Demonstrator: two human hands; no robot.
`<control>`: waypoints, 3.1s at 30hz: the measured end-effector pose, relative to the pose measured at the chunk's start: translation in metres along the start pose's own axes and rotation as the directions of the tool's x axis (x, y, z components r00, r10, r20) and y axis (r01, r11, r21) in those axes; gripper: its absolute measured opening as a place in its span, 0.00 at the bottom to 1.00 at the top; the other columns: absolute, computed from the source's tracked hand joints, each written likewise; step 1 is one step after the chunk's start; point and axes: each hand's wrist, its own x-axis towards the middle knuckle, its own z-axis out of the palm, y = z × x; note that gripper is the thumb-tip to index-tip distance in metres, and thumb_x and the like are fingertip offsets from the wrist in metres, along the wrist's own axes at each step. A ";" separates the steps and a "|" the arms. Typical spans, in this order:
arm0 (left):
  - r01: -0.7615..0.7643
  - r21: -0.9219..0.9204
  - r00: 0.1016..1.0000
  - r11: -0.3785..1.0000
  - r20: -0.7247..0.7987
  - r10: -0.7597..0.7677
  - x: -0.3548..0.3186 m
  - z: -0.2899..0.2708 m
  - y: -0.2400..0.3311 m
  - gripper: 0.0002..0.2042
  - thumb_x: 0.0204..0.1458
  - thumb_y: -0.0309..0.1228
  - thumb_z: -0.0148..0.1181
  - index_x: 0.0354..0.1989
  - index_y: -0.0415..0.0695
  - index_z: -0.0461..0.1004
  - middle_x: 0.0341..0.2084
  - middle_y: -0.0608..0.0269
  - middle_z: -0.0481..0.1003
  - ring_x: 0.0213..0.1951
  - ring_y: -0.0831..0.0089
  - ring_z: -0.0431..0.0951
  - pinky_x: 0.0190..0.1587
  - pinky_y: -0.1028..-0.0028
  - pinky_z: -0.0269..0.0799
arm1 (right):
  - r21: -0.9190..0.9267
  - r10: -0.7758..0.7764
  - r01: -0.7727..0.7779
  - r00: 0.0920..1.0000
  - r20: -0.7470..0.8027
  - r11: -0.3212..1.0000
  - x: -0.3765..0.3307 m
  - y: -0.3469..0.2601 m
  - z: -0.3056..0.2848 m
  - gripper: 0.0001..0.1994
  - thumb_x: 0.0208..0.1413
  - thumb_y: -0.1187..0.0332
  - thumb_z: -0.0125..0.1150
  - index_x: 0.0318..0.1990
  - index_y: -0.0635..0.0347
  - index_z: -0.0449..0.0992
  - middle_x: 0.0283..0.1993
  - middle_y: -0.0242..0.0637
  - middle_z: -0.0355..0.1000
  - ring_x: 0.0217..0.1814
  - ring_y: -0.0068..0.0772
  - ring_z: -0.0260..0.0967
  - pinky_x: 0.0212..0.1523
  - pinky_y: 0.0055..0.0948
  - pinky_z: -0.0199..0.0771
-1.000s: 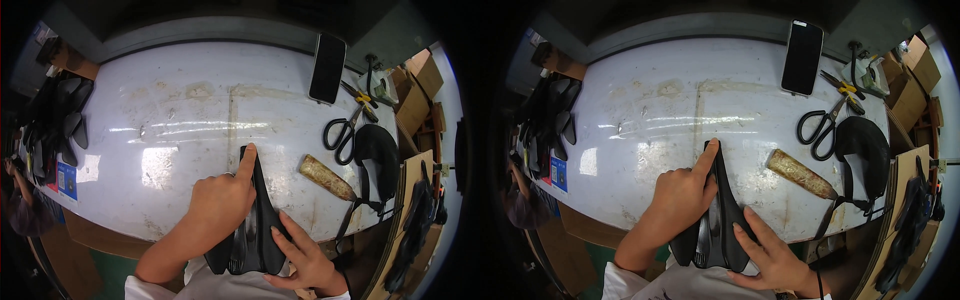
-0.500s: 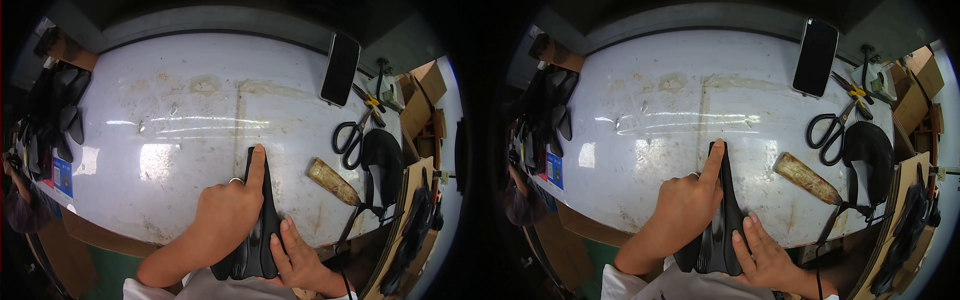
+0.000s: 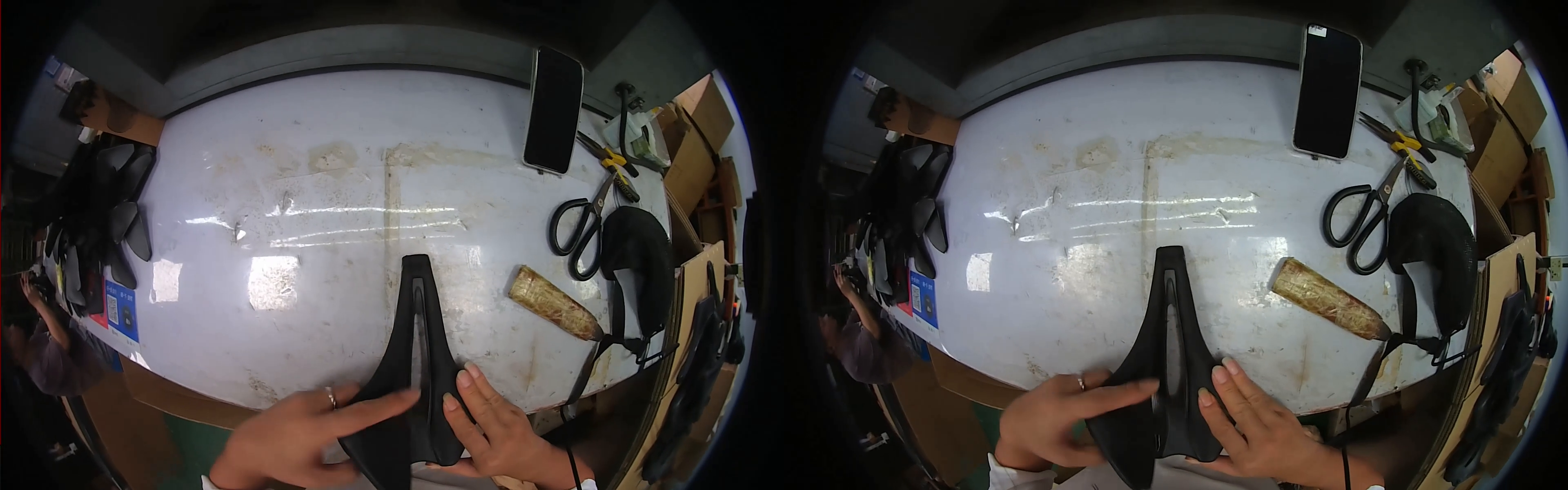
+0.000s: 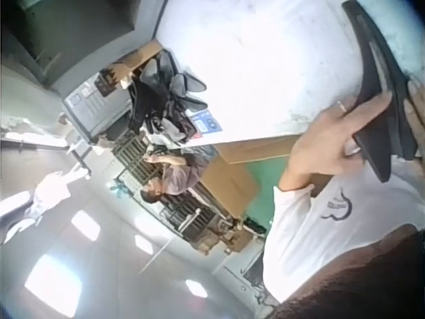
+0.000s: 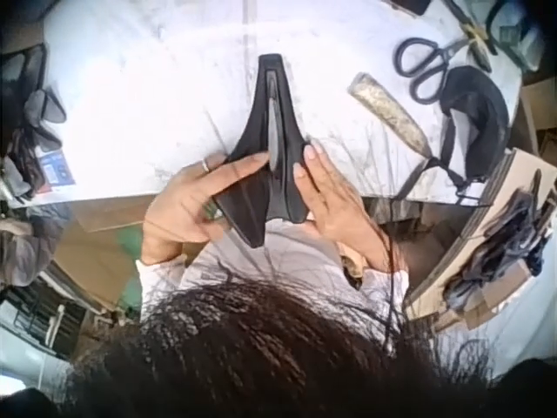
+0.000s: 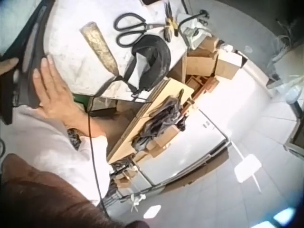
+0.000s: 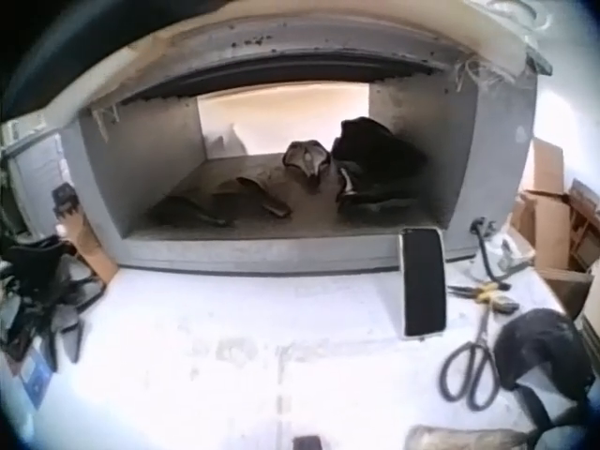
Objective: The person is assembling and finishing components of bicycle saddles at a manufacturing workbench.
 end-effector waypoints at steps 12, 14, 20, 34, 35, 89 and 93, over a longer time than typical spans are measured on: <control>-0.512 0.164 0.859 0.843 0.111 0.500 0.006 0.022 0.003 0.08 0.53 0.42 0.68 0.33 0.54 0.82 0.64 0.58 0.69 0.71 0.50 0.58 0.38 0.58 0.61 | -0.050 -0.016 0.011 0.996 -0.090 0.999 0.008 0.001 0.003 0.40 0.55 0.45 0.69 0.61 0.76 0.69 0.65 0.74 0.62 0.68 0.72 0.65 0.57 0.46 0.79; -0.520 0.186 0.853 0.834 0.160 0.496 0.012 0.022 -0.004 0.10 0.52 0.45 0.69 0.31 0.55 0.82 0.61 0.60 0.72 0.70 0.51 0.59 0.39 0.58 0.60 | -0.018 -0.012 0.010 0.994 -0.111 1.000 0.010 0.001 0.004 0.40 0.55 0.44 0.69 0.61 0.76 0.70 0.65 0.74 0.62 0.67 0.72 0.65 0.57 0.46 0.79; -0.321 0.115 0.900 0.940 -0.270 0.341 -0.002 0.048 -0.001 0.25 0.47 0.39 0.76 0.52 0.43 0.78 0.66 0.43 0.64 0.70 0.43 0.61 0.56 0.55 0.66 | -0.005 -0.014 0.013 0.993 -0.116 1.000 0.008 0.003 0.004 0.41 0.55 0.44 0.69 0.62 0.75 0.69 0.65 0.74 0.62 0.67 0.73 0.65 0.58 0.47 0.79; -0.080 0.611 0.925 0.788 -0.249 0.287 -0.010 0.074 -0.026 0.47 0.50 0.53 0.72 0.67 0.27 0.61 0.66 0.16 0.54 0.66 0.23 0.61 0.61 0.45 0.71 | -0.026 0.001 -0.004 0.992 -0.124 1.000 0.006 0.004 0.009 0.39 0.59 0.42 0.64 0.61 0.74 0.70 0.65 0.71 0.63 0.68 0.69 0.66 0.61 0.46 0.77; -0.084 0.608 0.926 0.790 -0.244 0.286 -0.010 0.074 -0.029 0.47 0.50 0.53 0.72 0.67 0.27 0.61 0.66 0.16 0.54 0.66 0.23 0.61 0.61 0.45 0.71 | -0.039 -0.004 0.000 0.993 -0.115 0.999 0.006 0.003 0.009 0.39 0.59 0.41 0.64 0.61 0.74 0.70 0.65 0.71 0.63 0.68 0.69 0.66 0.61 0.46 0.77; 0.134 -0.646 0.990 0.751 0.045 -0.137 -0.038 0.074 -0.048 0.11 0.62 0.35 0.66 0.37 0.38 0.79 0.22 0.78 0.71 0.25 0.89 0.65 0.25 0.80 0.58 | 0.370 -0.146 0.129 0.989 0.019 0.920 -0.032 -0.045 -0.032 0.42 0.42 0.68 0.81 0.65 0.73 0.66 0.70 0.63 0.60 0.74 0.68 0.57 0.66 0.56 0.69; 0.191 -0.552 0.981 0.812 0.141 -0.135 -0.042 0.073 -0.038 0.15 0.62 0.39 0.66 0.33 0.37 0.79 0.17 0.77 0.66 0.22 0.87 0.61 0.23 0.77 0.53 | 0.852 0.263 -0.001 0.951 -0.161 0.523 -0.046 -0.039 0.010 0.37 0.55 0.46 0.72 0.59 0.72 0.71 0.56 0.63 0.74 0.59 0.62 0.76 0.57 0.49 0.80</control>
